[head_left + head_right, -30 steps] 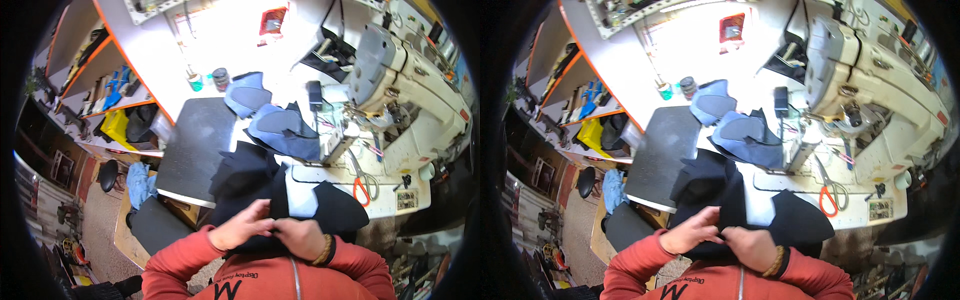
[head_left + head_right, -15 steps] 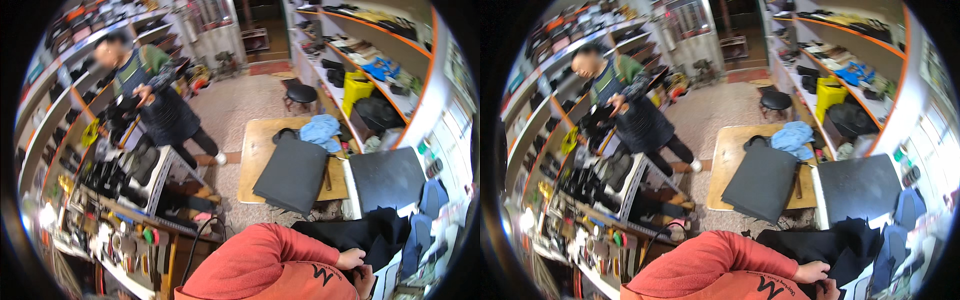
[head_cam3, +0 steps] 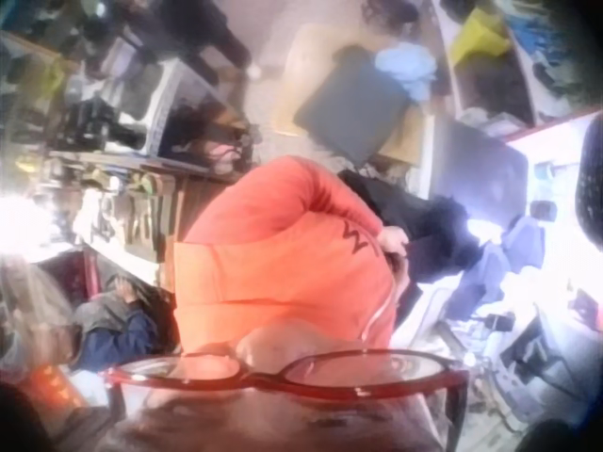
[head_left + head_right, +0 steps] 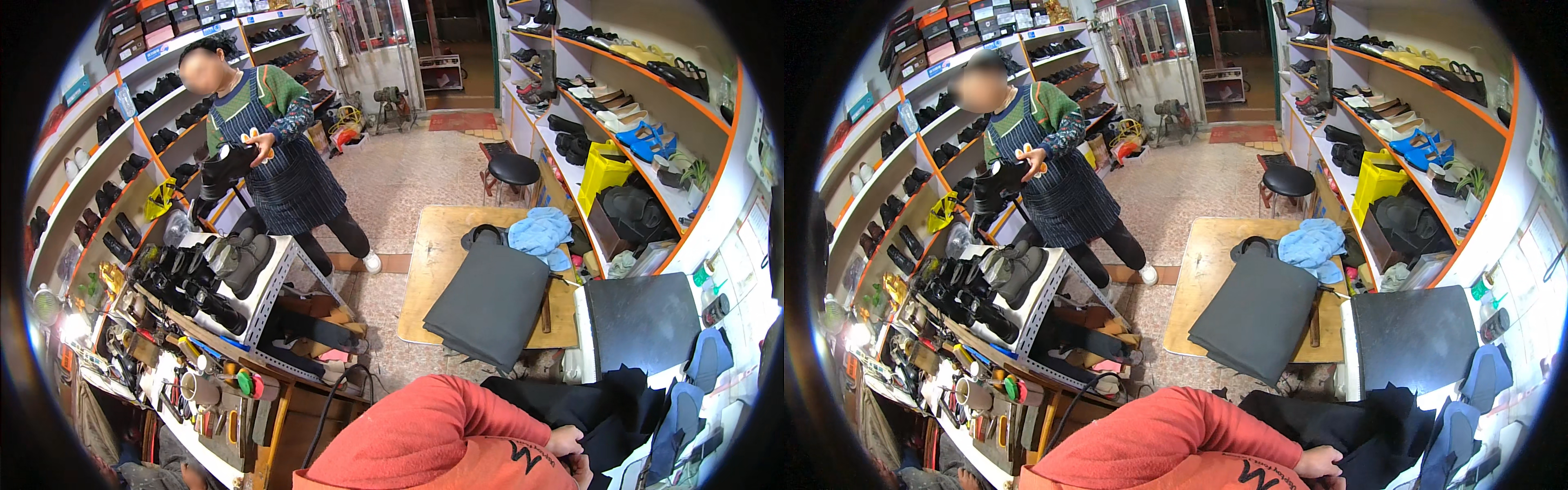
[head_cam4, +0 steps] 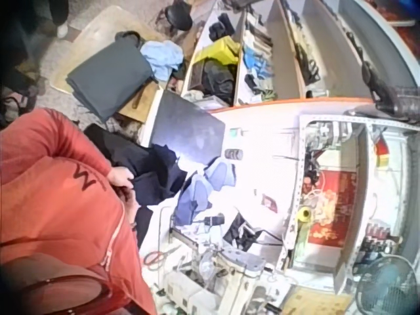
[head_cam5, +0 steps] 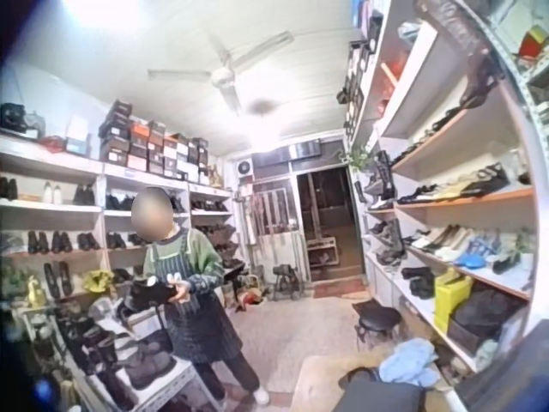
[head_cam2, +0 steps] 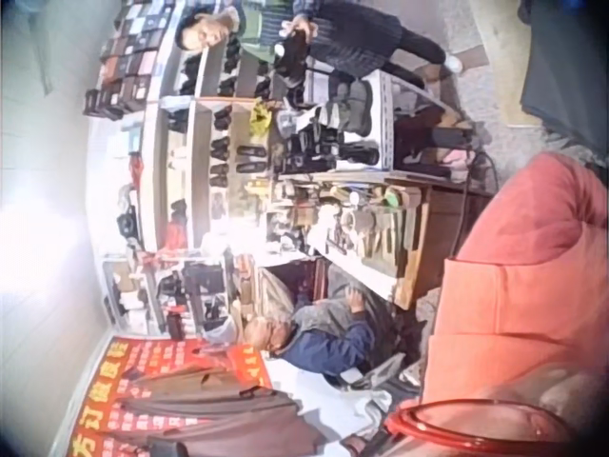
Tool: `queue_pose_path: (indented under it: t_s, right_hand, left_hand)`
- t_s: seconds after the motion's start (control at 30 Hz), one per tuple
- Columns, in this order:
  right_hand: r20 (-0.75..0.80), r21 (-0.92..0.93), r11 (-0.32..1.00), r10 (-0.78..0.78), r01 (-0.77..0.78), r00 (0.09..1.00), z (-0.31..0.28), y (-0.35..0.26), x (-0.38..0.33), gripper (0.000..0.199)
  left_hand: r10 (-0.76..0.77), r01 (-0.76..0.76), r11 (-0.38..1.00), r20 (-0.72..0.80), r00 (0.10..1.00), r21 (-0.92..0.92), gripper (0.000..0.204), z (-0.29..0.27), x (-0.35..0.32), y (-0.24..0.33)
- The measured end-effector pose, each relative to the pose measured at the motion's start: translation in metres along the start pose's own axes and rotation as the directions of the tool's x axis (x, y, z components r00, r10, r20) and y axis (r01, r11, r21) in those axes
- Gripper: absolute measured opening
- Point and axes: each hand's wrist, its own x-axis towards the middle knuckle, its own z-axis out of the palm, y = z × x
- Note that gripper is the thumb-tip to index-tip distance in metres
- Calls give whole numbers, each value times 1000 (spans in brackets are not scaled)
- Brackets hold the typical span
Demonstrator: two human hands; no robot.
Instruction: The person handles black and blue shoe components on a worktable, unfolding and smoothing a large black fabric piece, then picking up and inspecting a blue shoe upper. The person repeatedly aligns and adjusts the parts without using a tool.
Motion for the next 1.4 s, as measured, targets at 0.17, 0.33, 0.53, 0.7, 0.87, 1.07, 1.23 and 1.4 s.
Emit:
queue_pose_path:
  t_s: [0.17, 0.33, 0.53, 0.7, 0.87, 1.07, 1.23, 1.4]
  right_hand:
    - [5, -16, 1000, 23, -23, 1000, 8, -6, 5, 21]
    - [0, -26, 998, 49, -49, 999, 13, -9, 7, 22]
    - [-14, -19, 997, 71, -72, 997, 19, -13, 8, 22]
    - [-11, -25, 996, 81, -82, 997, 22, -14, 8, 22]
    - [-5, -39, 996, 80, -80, 997, 25, -18, 10, 23]
    - [2, -46, 996, 79, -79, 997, 28, -19, 14, 23]
    - [8, -46, 997, 68, -68, 998, 27, -16, 16, 23]
    - [-6, -62, 998, 21, -21, 1000, 22, -21, 8, 24]
  left_hand:
    - [88, -88, 996, -15, 996, 10, 24, 0, 10, -15]
    - [73, -74, 997, 10, 997, 14, 26, 1, 19, -32]
    - [101, -98, 988, -17, 995, 119, 31, 19, 51, -66]
    - [94, -91, 977, -7, 996, 191, 39, 25, 58, -82]
    - [79, -80, 970, 13, 997, 229, 42, 25, 66, -82]
    - [102, -103, 965, 17, 995, 240, 42, 27, 72, -93]
    - [144, -153, 952, 51, 988, 265, 41, 29, 77, -99]
    - [111, -128, 967, 87, 990, 221, 39, 9, 44, -55]
